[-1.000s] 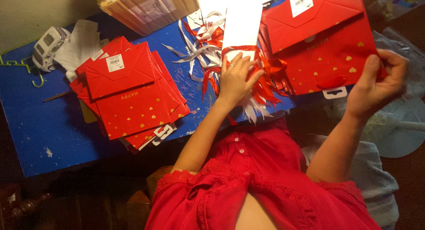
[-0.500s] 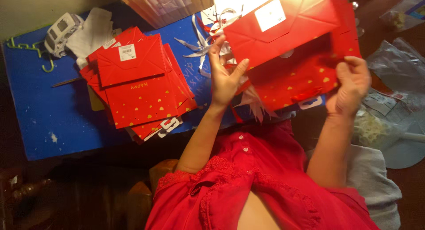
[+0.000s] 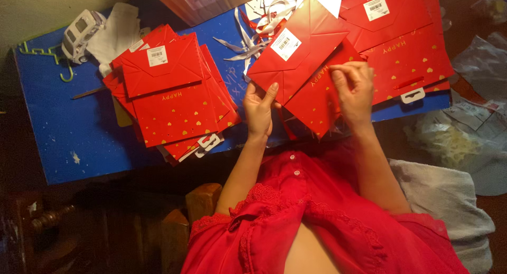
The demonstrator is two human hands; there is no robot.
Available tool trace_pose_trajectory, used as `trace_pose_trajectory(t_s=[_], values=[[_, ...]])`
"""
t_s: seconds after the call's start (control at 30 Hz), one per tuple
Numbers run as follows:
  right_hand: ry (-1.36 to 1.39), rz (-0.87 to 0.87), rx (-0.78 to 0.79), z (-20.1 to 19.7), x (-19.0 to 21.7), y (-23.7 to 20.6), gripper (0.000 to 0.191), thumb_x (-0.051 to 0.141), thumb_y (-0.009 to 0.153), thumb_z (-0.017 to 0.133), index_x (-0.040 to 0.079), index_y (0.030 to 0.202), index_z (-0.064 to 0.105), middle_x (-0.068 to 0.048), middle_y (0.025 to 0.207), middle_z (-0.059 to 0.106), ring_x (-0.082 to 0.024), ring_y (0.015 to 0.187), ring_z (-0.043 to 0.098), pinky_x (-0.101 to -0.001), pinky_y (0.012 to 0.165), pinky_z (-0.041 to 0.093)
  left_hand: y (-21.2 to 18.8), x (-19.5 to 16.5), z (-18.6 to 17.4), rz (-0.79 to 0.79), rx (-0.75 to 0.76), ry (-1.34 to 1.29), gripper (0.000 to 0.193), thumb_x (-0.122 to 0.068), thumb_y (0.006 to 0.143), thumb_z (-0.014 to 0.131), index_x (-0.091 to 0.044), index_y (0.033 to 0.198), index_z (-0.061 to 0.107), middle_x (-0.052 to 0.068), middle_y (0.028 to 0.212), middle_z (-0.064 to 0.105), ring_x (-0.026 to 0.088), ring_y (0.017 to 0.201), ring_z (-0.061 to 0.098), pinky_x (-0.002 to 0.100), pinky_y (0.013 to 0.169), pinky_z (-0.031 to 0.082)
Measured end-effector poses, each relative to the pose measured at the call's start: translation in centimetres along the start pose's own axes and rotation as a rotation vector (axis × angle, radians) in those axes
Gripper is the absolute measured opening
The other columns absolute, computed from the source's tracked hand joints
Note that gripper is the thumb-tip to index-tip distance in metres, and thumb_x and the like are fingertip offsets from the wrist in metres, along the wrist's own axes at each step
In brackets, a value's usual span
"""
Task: The person ties red ribbons onto small red Valentine's Day gift boxes. They pick up a box, thread a ribbon through the handle, and tie a bow. The finished boxes are stacked on the table.
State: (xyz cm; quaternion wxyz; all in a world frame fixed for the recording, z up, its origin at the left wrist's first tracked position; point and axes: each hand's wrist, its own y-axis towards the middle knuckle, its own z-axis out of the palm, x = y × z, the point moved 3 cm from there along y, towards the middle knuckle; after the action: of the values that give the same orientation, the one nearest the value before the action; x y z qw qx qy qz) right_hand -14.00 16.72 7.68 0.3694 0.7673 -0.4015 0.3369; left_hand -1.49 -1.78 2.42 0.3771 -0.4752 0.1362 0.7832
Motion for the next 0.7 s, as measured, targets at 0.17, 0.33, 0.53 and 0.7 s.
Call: trace_pose_trajectory(t_s=[0.17, 0.33, 0.53, 0.7], values=[[0.119, 0.036, 0.028, 1.9, -0.1, 0.5, 0.007, 0.011, 0.097, 0.076, 0.006, 0.101, 0.072, -0.005, 0.103, 0.065, -0.022, 0.104, 0.057, -0.0352, 0.095, 0.046, -1.3, -0.4, 0.4, 0.049, 0.021, 0.053, 0.032, -0.004, 0.098, 0.072, -0.004, 0.128, 0.061, 0.004, 0.112, 0.071, 0.008, 0.083, 0.066, 0.022, 0.059, 0.054], [0.074, -0.057, -0.078, 2.1, 0.8, -0.4, 0.012, 0.006, 0.091, 0.079, 0.003, 0.089, 0.068, -0.008, 0.097, 0.064, -0.024, 0.096, 0.061, -0.0363, 0.090, 0.047, -2.4, -0.6, 0.5, 0.117, -0.002, 0.147, 0.034, -0.002, 0.099, 0.070, -0.002, 0.131, 0.058, 0.005, 0.109, 0.070, 0.009, 0.083, 0.065, 0.022, 0.057, 0.052], [0.055, -0.239, -0.103, 1.2, 2.7, -2.0, 0.010, 0.001, 0.094, 0.077, 0.003, 0.098, 0.068, -0.011, 0.105, 0.061, -0.025, 0.096, 0.063, -0.0345, 0.083, 0.053, -2.7, -0.4, 1.1, 0.115, -0.038, 0.140, 0.038, -0.001, 0.099, 0.067, -0.001, 0.135, 0.053, 0.007, 0.115, 0.068, 0.009, 0.084, 0.065, 0.021, 0.052, 0.050], [0.234, -0.155, -0.189, -0.2, 1.8, -3.6, 0.008, 0.000, 0.097, 0.075, 0.002, 0.098, 0.067, -0.010, 0.109, 0.060, -0.021, 0.095, 0.061, -0.0334, 0.084, 0.052, -3.4, 0.7, 1.5, 0.108, 0.015, 0.131, 0.036, 0.000, 0.099, 0.069, -0.001, 0.133, 0.054, 0.008, 0.114, 0.068, 0.010, 0.078, 0.065, 0.023, 0.052, 0.053]])
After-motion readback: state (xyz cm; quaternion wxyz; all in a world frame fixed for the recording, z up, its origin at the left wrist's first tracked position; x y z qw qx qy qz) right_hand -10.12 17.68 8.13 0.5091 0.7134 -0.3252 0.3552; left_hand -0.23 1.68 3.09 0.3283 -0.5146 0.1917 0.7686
